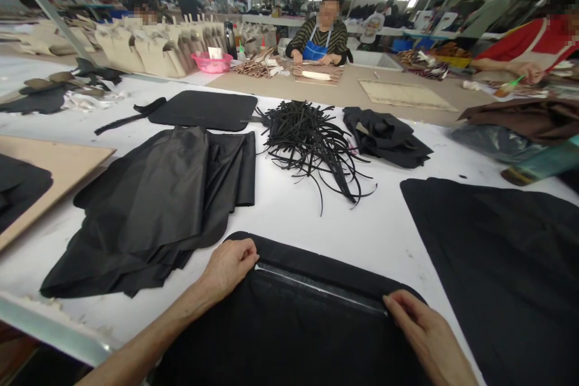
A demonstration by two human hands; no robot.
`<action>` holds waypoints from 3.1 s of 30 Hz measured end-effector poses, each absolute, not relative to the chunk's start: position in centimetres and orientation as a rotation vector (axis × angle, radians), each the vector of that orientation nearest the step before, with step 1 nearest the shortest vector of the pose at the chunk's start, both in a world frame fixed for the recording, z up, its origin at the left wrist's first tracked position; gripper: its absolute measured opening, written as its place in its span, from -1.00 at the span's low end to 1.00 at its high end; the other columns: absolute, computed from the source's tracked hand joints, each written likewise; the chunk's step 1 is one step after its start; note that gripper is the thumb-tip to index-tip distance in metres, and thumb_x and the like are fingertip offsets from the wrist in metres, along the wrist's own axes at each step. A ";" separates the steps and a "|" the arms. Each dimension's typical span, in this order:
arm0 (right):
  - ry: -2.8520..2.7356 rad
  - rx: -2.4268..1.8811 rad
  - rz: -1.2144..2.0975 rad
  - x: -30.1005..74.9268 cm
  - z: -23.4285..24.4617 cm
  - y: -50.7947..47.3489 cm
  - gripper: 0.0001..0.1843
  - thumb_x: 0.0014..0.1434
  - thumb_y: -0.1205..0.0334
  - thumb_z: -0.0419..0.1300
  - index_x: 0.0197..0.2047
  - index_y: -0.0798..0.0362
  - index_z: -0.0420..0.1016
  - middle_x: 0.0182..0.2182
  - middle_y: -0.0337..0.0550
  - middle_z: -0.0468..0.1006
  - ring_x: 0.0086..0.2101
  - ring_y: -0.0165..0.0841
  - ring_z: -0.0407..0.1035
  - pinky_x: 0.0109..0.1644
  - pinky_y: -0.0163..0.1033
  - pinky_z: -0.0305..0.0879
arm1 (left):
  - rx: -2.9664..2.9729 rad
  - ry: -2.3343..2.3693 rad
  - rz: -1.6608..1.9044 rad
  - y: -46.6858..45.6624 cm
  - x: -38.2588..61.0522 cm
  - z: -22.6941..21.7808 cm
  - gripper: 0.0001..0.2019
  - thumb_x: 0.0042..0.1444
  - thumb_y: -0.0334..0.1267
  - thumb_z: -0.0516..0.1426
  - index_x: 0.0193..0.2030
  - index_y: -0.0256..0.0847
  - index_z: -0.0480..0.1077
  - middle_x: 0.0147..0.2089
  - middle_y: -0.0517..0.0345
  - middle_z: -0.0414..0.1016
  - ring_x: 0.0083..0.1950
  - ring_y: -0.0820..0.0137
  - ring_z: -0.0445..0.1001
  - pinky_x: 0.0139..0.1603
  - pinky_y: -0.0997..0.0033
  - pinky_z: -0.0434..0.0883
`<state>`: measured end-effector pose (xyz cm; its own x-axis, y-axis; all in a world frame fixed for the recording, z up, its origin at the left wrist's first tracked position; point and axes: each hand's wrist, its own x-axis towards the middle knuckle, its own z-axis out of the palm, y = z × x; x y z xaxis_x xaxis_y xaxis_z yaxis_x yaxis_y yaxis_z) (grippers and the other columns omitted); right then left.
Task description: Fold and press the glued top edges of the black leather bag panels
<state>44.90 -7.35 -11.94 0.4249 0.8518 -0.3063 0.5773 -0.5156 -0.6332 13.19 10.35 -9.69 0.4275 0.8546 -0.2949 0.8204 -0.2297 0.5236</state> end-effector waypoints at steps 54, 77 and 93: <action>-1.261 -2.540 0.431 41.7 -10.3 -6.6 -0.78 0.21 0.29 0.01 -0.48 0.01 0.14 -0.62 -0.36 0.26 -0.56 -0.43 0.18 -0.47 -0.30 -0.13 | 3.303 0.998 -0.269 4.5 15.1 -9.4 -0.29 -0.04 -0.74 -0.12 0.18 -0.02 0.23 -0.10 0.01 0.44 -0.10 0.22 0.42 -0.08 0.21 0.42; -1.892 -2.249 0.002 36.9 -9.7 -5.3 -0.66 0.13 0.56 0.04 -0.09 0.03 0.40 -0.18 -0.11 0.42 -0.23 -0.26 0.30 -0.15 -0.20 0.22 | 3.423 1.070 -0.377 3.7 16.4 -10.7 -0.30 0.04 -0.60 -0.05 0.28 0.09 0.01 -0.23 -0.05 0.37 -0.25 0.18 0.40 -0.25 0.19 0.34; -2.161 -2.214 -0.131 33.8 -11.2 -4.8 -0.51 0.08 0.51 0.08 0.10 0.09 0.33 -0.14 -0.02 0.44 -0.14 -0.14 0.30 0.14 0.09 0.13 | 3.171 1.148 -0.146 4.7 14.9 -10.3 -0.48 0.03 -0.63 -0.09 0.12 -0.27 0.31 0.05 -0.10 0.38 0.05 0.16 0.34 0.07 0.14 0.33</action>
<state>33.80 -4.82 -11.16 0.0229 0.9956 0.0914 0.9993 -0.0254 0.0272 14.94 4.70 -10.31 0.7680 0.6405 -0.0012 0.6203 -0.7444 -0.2472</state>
